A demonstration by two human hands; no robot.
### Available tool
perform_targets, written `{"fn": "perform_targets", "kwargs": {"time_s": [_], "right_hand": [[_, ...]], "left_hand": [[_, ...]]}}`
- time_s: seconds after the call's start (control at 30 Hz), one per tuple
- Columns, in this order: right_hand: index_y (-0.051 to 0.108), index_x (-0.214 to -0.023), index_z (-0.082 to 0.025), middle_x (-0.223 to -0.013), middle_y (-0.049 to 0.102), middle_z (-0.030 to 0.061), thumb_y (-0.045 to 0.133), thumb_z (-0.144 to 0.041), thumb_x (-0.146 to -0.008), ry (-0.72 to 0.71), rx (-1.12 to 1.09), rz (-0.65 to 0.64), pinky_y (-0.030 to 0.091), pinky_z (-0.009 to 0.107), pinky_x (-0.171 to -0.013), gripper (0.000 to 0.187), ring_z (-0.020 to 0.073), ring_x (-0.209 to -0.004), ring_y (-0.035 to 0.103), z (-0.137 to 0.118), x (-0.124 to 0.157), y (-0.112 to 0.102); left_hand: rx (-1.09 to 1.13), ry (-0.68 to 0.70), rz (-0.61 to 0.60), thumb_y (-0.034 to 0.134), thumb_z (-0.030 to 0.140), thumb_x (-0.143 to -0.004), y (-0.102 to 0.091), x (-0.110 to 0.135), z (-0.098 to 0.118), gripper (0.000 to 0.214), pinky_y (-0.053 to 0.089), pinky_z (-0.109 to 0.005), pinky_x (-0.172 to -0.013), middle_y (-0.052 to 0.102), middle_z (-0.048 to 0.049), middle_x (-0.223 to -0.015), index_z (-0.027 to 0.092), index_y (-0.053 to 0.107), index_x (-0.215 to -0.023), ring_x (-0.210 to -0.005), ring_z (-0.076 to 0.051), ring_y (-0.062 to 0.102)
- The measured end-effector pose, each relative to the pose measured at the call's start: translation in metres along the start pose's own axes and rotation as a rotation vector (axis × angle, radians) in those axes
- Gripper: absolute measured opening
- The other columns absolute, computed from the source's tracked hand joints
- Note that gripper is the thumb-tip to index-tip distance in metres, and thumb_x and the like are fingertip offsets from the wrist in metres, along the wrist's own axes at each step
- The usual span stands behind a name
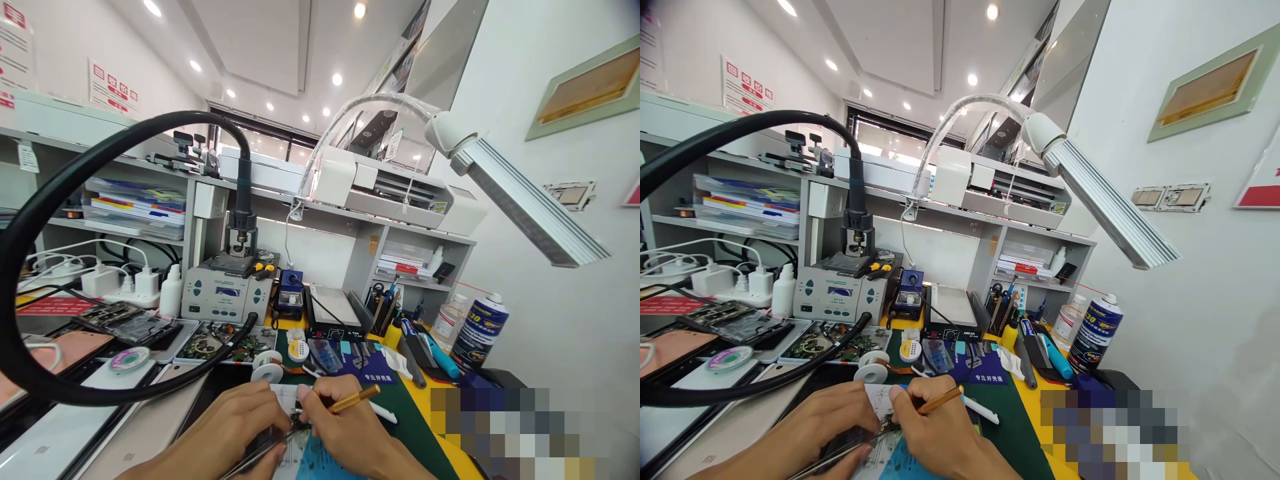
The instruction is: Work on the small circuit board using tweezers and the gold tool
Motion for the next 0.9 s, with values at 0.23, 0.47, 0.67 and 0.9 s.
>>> {"fn": "perform_targets", "kwargs": {"time_s": [0.23, 0.47, 0.67, 0.9], "right_hand": [[0.061, -0.060, -0.015, -0.052, 0.055, 0.0005, 0.050, -0.040, -0.100, 0.010, 0.007, 0.041, 0.034, 0.024, -0.050, 0.049, 0.0119, -0.050, 0.051, -0.0011, -0.0002, 0.0000], [0.062, -0.060, -0.015, -0.052, 0.055, 0.0005, 0.050, -0.039, -0.100, 0.003, -0.001, 0.054, 0.035, 0.023, -0.050, 0.049, 0.0115, -0.049, 0.051, 0.0005, 0.0002, 0.0011], [0.062, -0.060, -0.014, -0.052, 0.055, 0.0005, 0.049, -0.039, -0.100, 0.001, 0.004, 0.063, 0.035, 0.023, -0.050, 0.049, 0.0112, -0.048, 0.051, 0.0000, -0.0003, 0.0010], [0.061, -0.060, -0.014, -0.053, 0.055, 0.0008, 0.047, -0.039, -0.100, -0.006, 0.011, 0.051, 0.034, 0.024, -0.050, 0.049, 0.0115, -0.049, 0.050, -0.0020, 0.0000, 0.0000]], "left_hand": [[-0.004, -0.005, -0.013, 0.054, 0.013, -0.083, -0.0015, -0.0017, 0.0016, 0.018, 0.058, -0.022, -0.088, 0.072, -0.0001, -0.083, 0.025, 0.061, -0.094, -0.085, -0.017, 0.070], [-0.001, 0.004, 0.003, 0.054, 0.012, -0.082, -0.0014, -0.0009, 0.0016, 0.020, 0.057, -0.022, -0.087, 0.071, 0.0009, -0.083, 0.025, 0.060, -0.095, -0.086, -0.017, 0.070], [-0.003, -0.037, -0.048, 0.056, 0.012, -0.083, 0.0026, 0.0012, -0.0015, 0.022, 0.056, -0.023, -0.091, 0.072, 0.0018, -0.090, 0.026, 0.062, -0.099, -0.090, -0.017, 0.069], [0.004, -0.027, -0.053, 0.058, 0.013, -0.084, 0.0029, 0.0053, -0.0042, 0.023, 0.052, -0.023, -0.101, 0.071, 0.0018, -0.091, 0.026, 0.062, -0.103, -0.100, -0.016, 0.069]]}}
Point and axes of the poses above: each hand's wrist, its own x-axis away from the middle knuckle, its own y-axis out of the palm, z = x × y, the point moved 2 cm from there along -x, towards the middle knuckle
